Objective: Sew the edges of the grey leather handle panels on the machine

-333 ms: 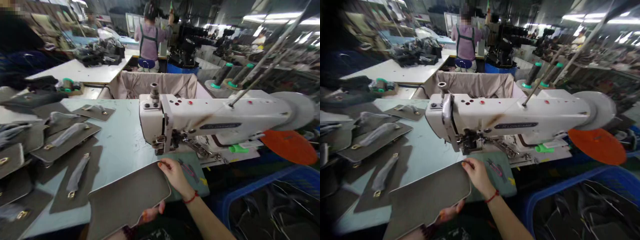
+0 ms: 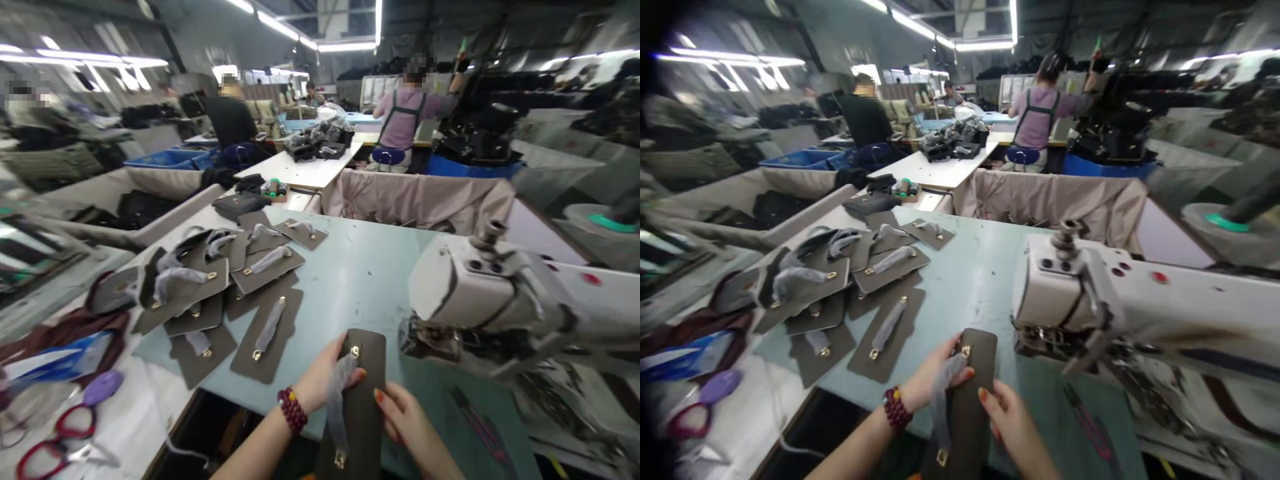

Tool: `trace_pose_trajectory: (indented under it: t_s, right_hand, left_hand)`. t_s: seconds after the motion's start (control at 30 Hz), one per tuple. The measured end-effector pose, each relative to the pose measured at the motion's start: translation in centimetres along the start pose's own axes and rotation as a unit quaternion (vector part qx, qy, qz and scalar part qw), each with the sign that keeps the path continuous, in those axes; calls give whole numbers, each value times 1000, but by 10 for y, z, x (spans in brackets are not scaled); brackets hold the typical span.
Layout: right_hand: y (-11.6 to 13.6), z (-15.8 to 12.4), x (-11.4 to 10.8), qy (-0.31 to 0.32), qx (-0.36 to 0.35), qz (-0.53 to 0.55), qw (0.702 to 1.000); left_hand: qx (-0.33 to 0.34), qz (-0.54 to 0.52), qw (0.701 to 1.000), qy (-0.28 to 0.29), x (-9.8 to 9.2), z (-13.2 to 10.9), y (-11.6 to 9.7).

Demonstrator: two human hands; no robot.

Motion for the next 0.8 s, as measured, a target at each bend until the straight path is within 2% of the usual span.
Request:
trace_pose_trajectory:
  t_s: [0.07, 0.1, 0.13, 0.2, 0.23, 0.27, 0.33, 0.4, 0.47, 0.57, 0.63, 0.67, 0.73, 0.8]
  right_hand:
    - [9, 17, 16, 29, -11, 24, 999]
    - [15, 27, 21, 23, -13, 40, 999]
    - [22, 37, 23, 5, -11, 58, 998]
    - [38, 56, 23, -55, -14, 110, 992]
    - [44, 63, 22, -83, -25, 146, 985]
    - [49, 68, 22, -99, -38, 183, 977]
    - [50, 72, 23, -103, -46, 234, 966]
    - [38, 69, 26, -77, -15, 227, 971]
    - [19, 59, 29, -50, 29, 185, 981]
    - [-5, 43, 26, -25, 60, 149, 987]
    - [-7, 32, 22, -21, 53, 161, 985]
    - [-4, 26, 20, -15, 43, 169, 985]
    - [12, 13, 21, 3, 4, 170, 985]
    - [33, -4, 24, 19, -50, 134, 989]
  left_hand:
    - [46, 92, 994, -45, -35, -4, 0]
    - [59, 154, 981, -103, -57, -10, 1]
    - [63, 220, 957, -180, -80, -17, 2]
    - [41, 327, 883, -334, -122, -37, 7]
    - [21, 353, 859, -371, -138, -44, 12]
    - [-2, 353, 857, -375, -150, -49, 19]
    - [-46, 292, 898, -327, -161, -52, 35]
    - [-78, 199, 940, -268, -159, -52, 43]
    - [-95, 137, 952, -257, -153, -57, 41]
    - [-77, 133, 960, -234, -142, -70, 17]
    - [-14, 176, 971, -162, -130, -77, -8]
    - [43, 203, 971, -118, -122, -80, -23]
    - [183, 249, 950, -40, -103, -85, -55]
    - [300, 274, 914, 20, -80, -89, -82]
Point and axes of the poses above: each hand's wrist, its own z-axis towards the middle knuckle, its own x-axis out of the palm, y = z × x, the point moved 4 cm from there along z, towards the middle knuckle, and after that the axes turned 10 degrees about x, right-handed, at the moved point
